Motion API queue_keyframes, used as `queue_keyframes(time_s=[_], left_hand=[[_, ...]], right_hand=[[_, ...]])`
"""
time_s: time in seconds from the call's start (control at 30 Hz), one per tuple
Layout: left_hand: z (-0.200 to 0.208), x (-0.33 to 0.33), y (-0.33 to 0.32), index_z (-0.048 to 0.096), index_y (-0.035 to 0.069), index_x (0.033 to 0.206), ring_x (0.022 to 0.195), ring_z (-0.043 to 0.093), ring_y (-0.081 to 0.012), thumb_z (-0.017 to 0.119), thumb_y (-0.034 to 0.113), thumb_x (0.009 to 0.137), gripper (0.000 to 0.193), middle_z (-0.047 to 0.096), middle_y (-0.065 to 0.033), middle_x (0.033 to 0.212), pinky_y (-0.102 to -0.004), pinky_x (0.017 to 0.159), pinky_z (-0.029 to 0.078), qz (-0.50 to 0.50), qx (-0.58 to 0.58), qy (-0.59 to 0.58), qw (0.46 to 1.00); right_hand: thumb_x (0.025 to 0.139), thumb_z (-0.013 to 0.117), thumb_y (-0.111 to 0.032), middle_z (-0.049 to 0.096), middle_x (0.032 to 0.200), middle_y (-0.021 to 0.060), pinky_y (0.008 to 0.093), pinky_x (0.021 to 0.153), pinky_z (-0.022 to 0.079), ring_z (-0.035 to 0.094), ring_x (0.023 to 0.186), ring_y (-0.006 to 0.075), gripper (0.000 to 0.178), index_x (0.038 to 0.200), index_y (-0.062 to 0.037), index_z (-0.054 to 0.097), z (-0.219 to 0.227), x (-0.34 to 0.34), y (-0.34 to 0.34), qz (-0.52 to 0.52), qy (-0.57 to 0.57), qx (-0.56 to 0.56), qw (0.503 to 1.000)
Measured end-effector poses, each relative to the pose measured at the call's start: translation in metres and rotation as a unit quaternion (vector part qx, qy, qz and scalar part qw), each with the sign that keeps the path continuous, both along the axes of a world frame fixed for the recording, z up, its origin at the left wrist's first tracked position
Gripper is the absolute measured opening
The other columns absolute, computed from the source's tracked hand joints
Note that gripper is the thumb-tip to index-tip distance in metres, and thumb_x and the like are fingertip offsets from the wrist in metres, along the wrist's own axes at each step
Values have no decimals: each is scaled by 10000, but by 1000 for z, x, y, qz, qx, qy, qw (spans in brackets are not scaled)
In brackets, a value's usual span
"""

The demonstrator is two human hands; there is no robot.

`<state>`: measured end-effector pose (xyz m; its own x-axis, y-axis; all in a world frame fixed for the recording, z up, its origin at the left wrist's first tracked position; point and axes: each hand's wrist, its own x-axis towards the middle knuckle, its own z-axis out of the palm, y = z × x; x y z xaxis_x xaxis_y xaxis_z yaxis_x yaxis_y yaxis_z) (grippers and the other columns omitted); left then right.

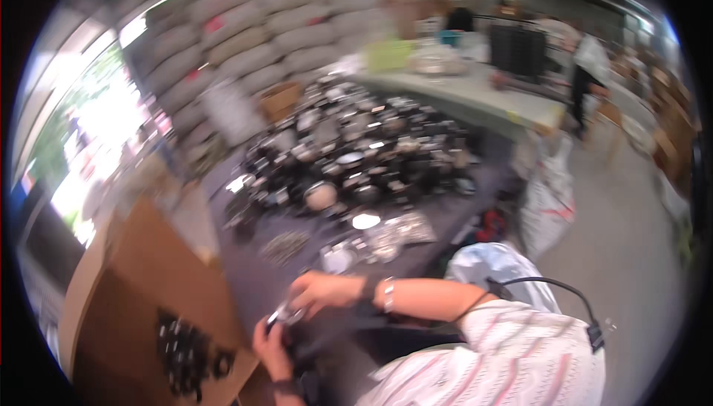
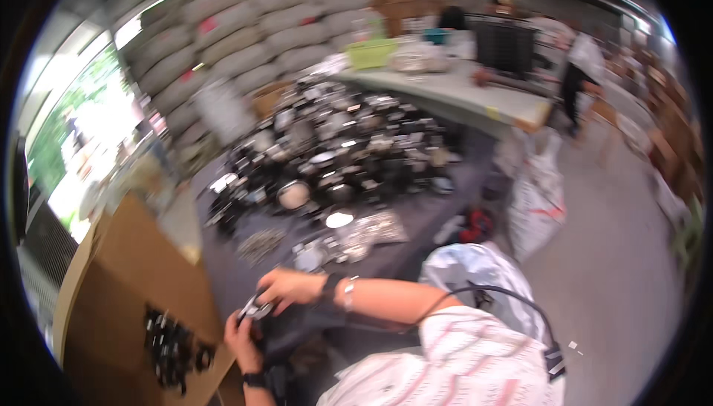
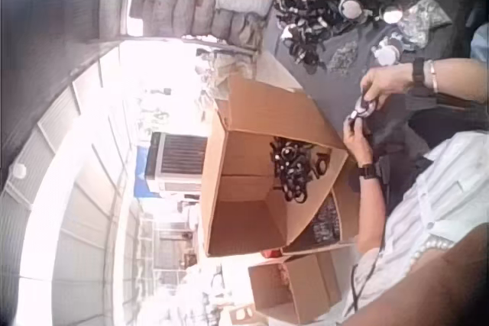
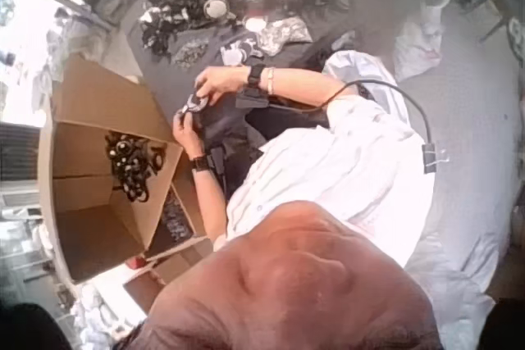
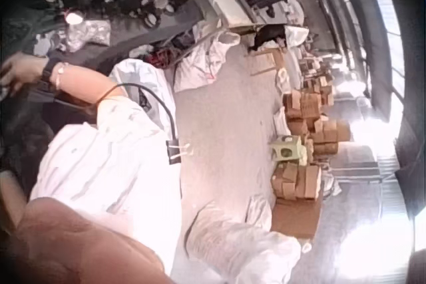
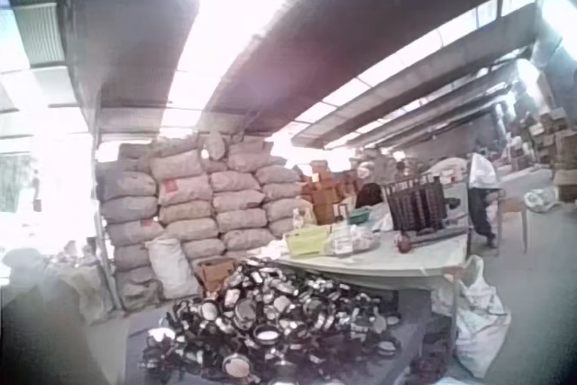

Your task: Assembling small metal components onto circular hose clamps in a factory workshop.

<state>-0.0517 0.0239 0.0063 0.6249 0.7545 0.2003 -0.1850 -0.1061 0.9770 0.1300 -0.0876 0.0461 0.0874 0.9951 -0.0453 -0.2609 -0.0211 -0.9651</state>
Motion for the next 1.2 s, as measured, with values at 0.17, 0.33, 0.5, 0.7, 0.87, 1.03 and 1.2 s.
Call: queue_keyframes(time_s=[0.17, 0.33, 0.5, 0.7, 0.87, 1.03, 1.2], left_hand=[[4, 6, -10, 565, 36, 975, 592, 452, -40, 513, 136, 903, 135, 541, 17, 775, -186, 503, 367, -12, 48, 3, 999], [-4, 8, -4, 557, 11, 1079, 734, 531, -82, 496, 109, 902, 211, 579, -30, 927, -213, 608, 447, 21, 104, 6, 994], [-16, 3, 1, 509, -1, 1238, 836, 601, -159, 523, 64, 871, 373, 554, -101, 1149, -280, 758, 523, 9, 46, -44, 998], [-27, 9, 7, 595, -3, 1070, 774, 611, -160, 586, 35, 815, 258, 592, -73, 859, -287, 716, 497, 41, 97, 4, 994], [-27, 8, 7, 633, 0, 946, 772, 618, -198, 623, 27, 768, 181, 621, -98, 841, -287, 710, 484, 67, 153, 45, 985], [-26, 10, 8, 614, -32, 948, 696, 619, -132, 563, 12, 837, 130, 582, -56, 836, -247, 640, 499, 73, 208, 44, 974], [-24, 11, 7, 619, -38, 935, 688, 617, -131, 562, 6, 832, 126, 588, -63, 820, -248, 637, 499, 81, 233, 45, 968]], right_hand=[[881, 591, -157, 607, 820, 63, 321, 602, 522, 607, 732, 161, 174, 992, -40, 523, -2, -9, -5, -52, 126, -42, 990], [888, 594, -189, 606, 907, 70, 311, 635, 529, 608, 768, 149, 251, 1053, -15, 522, 3, -16, -11, -38, 138, -30, 989], [898, 580, -131, 603, 993, 69, 303, 667, 567, 613, 849, 149, 200, 1050, -6, 546, 30, -15, -22, -57, 62, -7, 996], [860, 606, -59, 633, 937, 91, 370, 617, 589, 644, 799, 198, 169, 1019, -19, 566, 100, 48, -29, -209, -22, 150, 966], [852, 607, -65, 617, 987, 109, 371, 632, 585, 634, 855, 226, 212, 1039, 12, 542, 190, 160, 2, -397, -135, 214, 882], [802, 683, -111, 592, 1046, 147, 348, 692, 575, 612, 918, 226, 417, 1143, 61, 515, 255, 255, 9, -547, -185, 186, 795], [787, 675, -89, 608, 1007, 151, 347, 701, 552, 625, 884, 211, 340, 1061, 64, 545, 181, 215, 10, -464, -265, 130, 836]])
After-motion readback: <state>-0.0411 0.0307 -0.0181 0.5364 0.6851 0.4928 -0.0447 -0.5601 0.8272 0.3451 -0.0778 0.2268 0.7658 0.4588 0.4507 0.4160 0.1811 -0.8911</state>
